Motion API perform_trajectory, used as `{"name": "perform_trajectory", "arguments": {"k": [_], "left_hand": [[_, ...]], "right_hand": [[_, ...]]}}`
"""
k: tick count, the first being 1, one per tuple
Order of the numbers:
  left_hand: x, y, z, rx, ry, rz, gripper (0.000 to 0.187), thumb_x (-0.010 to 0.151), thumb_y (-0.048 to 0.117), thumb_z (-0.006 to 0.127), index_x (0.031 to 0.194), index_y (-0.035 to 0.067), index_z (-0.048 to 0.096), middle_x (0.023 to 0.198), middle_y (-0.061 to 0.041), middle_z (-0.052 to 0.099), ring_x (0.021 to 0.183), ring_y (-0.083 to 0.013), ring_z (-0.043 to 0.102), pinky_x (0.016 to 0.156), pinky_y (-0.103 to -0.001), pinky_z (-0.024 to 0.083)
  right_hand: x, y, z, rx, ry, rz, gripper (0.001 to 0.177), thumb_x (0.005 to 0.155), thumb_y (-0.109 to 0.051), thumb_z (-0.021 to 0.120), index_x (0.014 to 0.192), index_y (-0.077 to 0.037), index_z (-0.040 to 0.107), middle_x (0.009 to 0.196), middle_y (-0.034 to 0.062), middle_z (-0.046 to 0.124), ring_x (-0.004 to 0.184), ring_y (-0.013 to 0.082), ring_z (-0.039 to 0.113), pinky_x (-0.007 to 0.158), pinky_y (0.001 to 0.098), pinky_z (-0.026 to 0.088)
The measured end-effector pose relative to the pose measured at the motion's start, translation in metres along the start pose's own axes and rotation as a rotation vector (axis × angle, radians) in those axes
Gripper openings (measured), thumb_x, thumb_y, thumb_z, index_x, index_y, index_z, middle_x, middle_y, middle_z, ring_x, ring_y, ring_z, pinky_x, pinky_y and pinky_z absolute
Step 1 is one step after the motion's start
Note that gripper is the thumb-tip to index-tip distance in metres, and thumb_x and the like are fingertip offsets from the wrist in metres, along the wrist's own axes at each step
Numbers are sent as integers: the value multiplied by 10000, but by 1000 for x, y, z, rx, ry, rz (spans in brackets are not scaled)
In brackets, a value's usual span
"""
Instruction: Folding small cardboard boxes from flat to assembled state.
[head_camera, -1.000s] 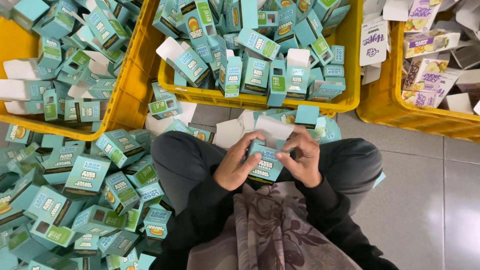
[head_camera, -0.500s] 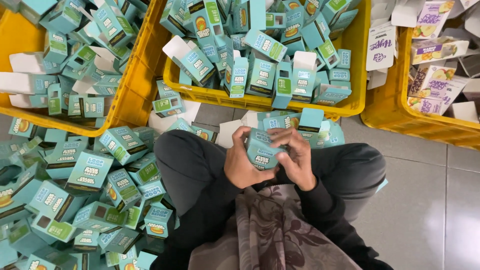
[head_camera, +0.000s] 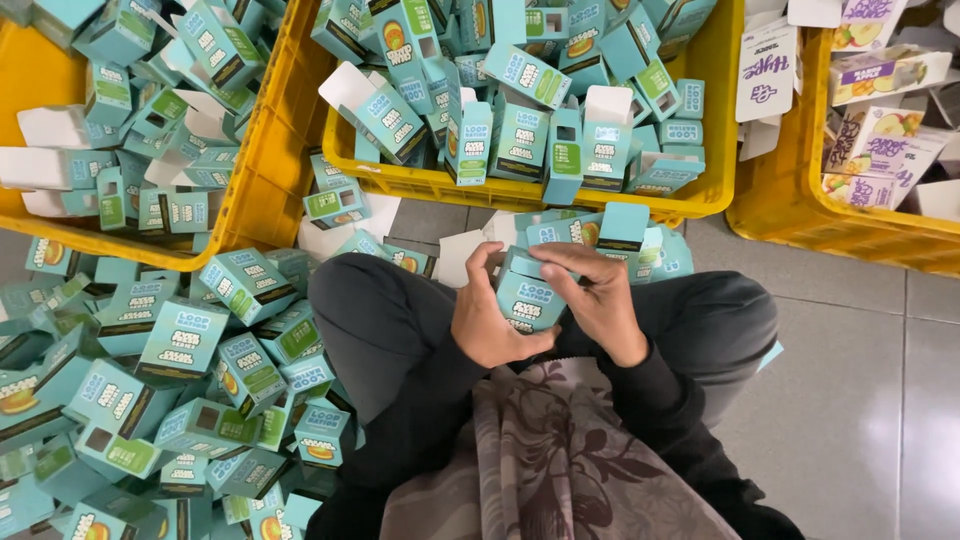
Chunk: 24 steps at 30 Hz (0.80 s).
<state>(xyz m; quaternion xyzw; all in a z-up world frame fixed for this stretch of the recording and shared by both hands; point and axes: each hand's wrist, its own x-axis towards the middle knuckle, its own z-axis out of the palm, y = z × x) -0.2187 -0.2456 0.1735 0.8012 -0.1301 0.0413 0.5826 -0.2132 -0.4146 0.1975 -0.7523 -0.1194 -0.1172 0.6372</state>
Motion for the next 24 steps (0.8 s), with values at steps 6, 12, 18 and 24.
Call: {"name": "perform_trajectory", "arguments": {"k": [6,12,18,24], "left_hand": [[2,3,-4,-23,-6,2,1118,507,307,883,1423,104,275,1175,-202,654,791,-484,734,621,-544,547],[0,-17,1,32,-62,-13,1177,493,332,908,1450,111,261,1186,-200,641,772,-483,732,577,-527,526],[-16,-35,33,51,-124,-104,1208,458,260,913,1485,122,291,1211,-212,651,839,-488,742,631,-553,534],[-14,-38,49,104,-226,-89,1090,499,268,890,1445,100,374,1124,-225,657,844,-493,732,666,-580,556]], "right_hand": [[0,-26,3,-52,-71,28,230,1025,-62,608,1180,-5,768,1128,282,746,1170,527,657,935,587,536],[-14,-19,-1,-210,-105,1,440,922,-145,785,1355,-124,707,1308,259,677,1146,546,629,844,619,569],[-43,19,-7,-277,-48,-67,357,991,-107,691,1347,-83,709,1255,230,702,1096,506,660,825,602,588],[-63,60,-20,-106,-44,-12,427,959,-119,704,1384,-86,678,1329,222,680,1193,508,632,885,673,552]]}}
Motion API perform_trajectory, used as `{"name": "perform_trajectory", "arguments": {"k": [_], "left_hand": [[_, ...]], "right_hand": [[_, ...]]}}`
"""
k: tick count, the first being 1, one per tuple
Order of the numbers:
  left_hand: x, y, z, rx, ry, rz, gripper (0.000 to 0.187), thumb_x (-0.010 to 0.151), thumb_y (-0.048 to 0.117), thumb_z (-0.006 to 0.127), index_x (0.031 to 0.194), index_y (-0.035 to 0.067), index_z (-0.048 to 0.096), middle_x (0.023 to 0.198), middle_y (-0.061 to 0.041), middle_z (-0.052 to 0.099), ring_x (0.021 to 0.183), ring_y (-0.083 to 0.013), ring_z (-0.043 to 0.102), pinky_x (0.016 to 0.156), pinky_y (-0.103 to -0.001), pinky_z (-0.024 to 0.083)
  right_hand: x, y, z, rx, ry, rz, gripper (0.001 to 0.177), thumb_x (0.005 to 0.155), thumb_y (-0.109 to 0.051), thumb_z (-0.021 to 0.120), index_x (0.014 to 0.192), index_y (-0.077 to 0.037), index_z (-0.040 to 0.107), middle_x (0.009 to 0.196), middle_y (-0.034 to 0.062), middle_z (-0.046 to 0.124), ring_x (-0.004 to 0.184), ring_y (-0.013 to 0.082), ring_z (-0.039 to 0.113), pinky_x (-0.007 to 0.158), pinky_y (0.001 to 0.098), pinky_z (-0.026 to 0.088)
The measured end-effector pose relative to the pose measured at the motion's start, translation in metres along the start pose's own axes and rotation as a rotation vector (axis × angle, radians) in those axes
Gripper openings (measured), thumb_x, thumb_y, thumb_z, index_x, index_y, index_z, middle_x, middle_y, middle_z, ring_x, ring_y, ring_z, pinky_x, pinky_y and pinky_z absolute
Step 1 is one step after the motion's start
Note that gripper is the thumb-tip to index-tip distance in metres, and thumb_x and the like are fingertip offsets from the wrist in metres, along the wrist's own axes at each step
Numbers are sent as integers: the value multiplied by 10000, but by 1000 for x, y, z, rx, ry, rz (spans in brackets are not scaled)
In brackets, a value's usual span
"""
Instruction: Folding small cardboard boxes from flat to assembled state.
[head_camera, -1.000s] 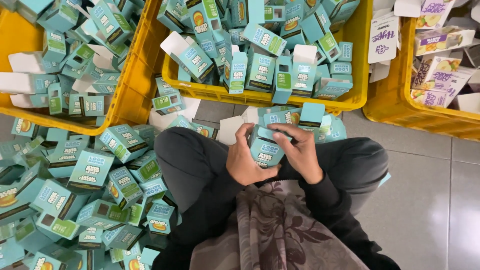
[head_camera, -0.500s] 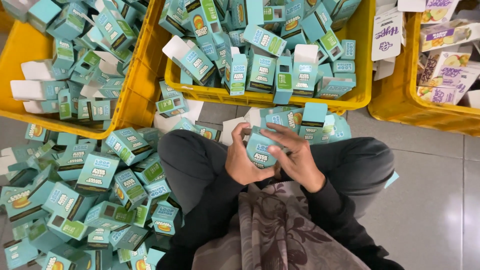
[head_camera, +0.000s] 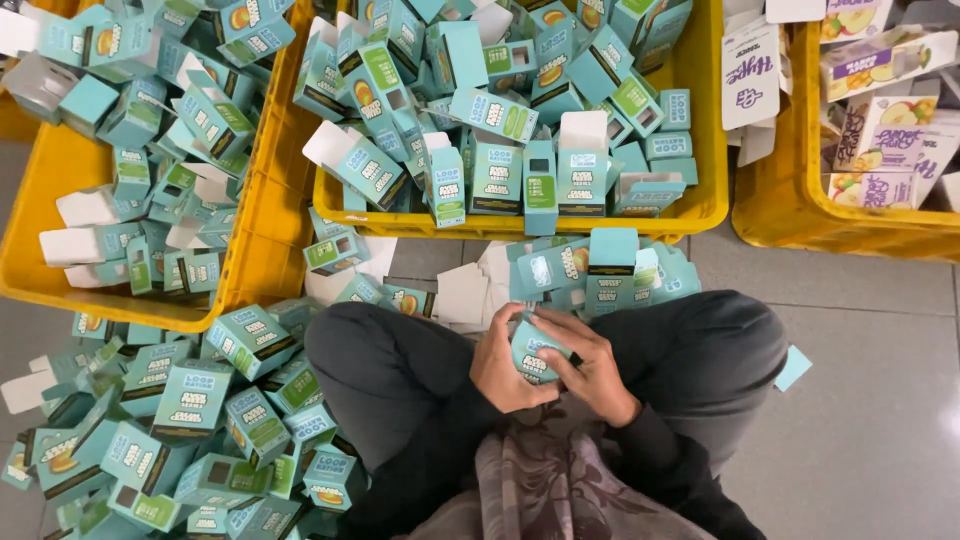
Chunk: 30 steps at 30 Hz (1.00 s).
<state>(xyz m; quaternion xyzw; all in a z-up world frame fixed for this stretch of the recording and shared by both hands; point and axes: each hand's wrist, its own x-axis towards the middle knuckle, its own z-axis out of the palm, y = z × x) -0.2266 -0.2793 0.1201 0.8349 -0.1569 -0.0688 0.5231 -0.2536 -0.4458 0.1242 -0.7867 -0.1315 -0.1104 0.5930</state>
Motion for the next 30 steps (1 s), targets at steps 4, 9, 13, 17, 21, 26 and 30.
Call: {"name": "perform_trajectory", "arguments": {"k": [4,9,13,17,21,26,30], "left_hand": [[8,3,0,-20,-6,-9,1105,493,269,885,1465,116,380,1184,-238,655,915,-506,727,714,-592,559],[2,-24,5,-149,-17,-69,1150,467,307,921,1467,126,382,1188,-239,675,992,-526,709,790,-611,566],[11,-13,-59,36,96,-70,1106,443,479,965,1408,163,527,1180,-182,719,1026,-444,729,824,-530,589],[-15,11,-198,305,458,-180,594,922,295,735,1443,68,562,1237,-316,661,1085,-561,628,954,-601,492],[-86,-9,-323,570,458,-425,519,1054,216,551,1524,0,518,1220,-278,673,943,-424,648,830,-477,496],[-91,-19,-330,778,550,-308,707,1007,174,670,1566,-159,396,1361,-418,557,1124,-524,581,929,-560,474],[-8,-11,-272,510,633,186,662,963,127,823,1474,-150,508,1281,-392,578,1147,-605,569,1008,-668,444]], "right_hand": [[3,3,4,70,21,17,404,1007,-53,626,1410,-76,654,1358,225,650,1247,527,581,948,706,493],[8,4,3,67,-101,80,344,1038,-107,577,1364,-102,686,1490,267,509,1337,584,454,965,773,428],[29,19,-7,199,-103,65,619,1045,-351,543,1578,-65,411,1596,304,308,1371,572,429,1029,708,438],[31,54,-29,45,-4,215,508,1014,-82,609,1504,-19,490,1471,278,457,1203,571,576,895,612,548],[16,86,-21,-5,-2,328,394,907,-23,706,1297,-15,647,1216,94,694,938,174,726,760,291,594],[19,86,-6,-15,-102,342,398,903,-47,706,1298,-29,662,1242,84,706,920,164,742,767,275,573],[14,98,0,-23,-83,339,385,964,-69,700,1347,-37,689,1201,222,721,1012,492,714,783,558,622]]}}
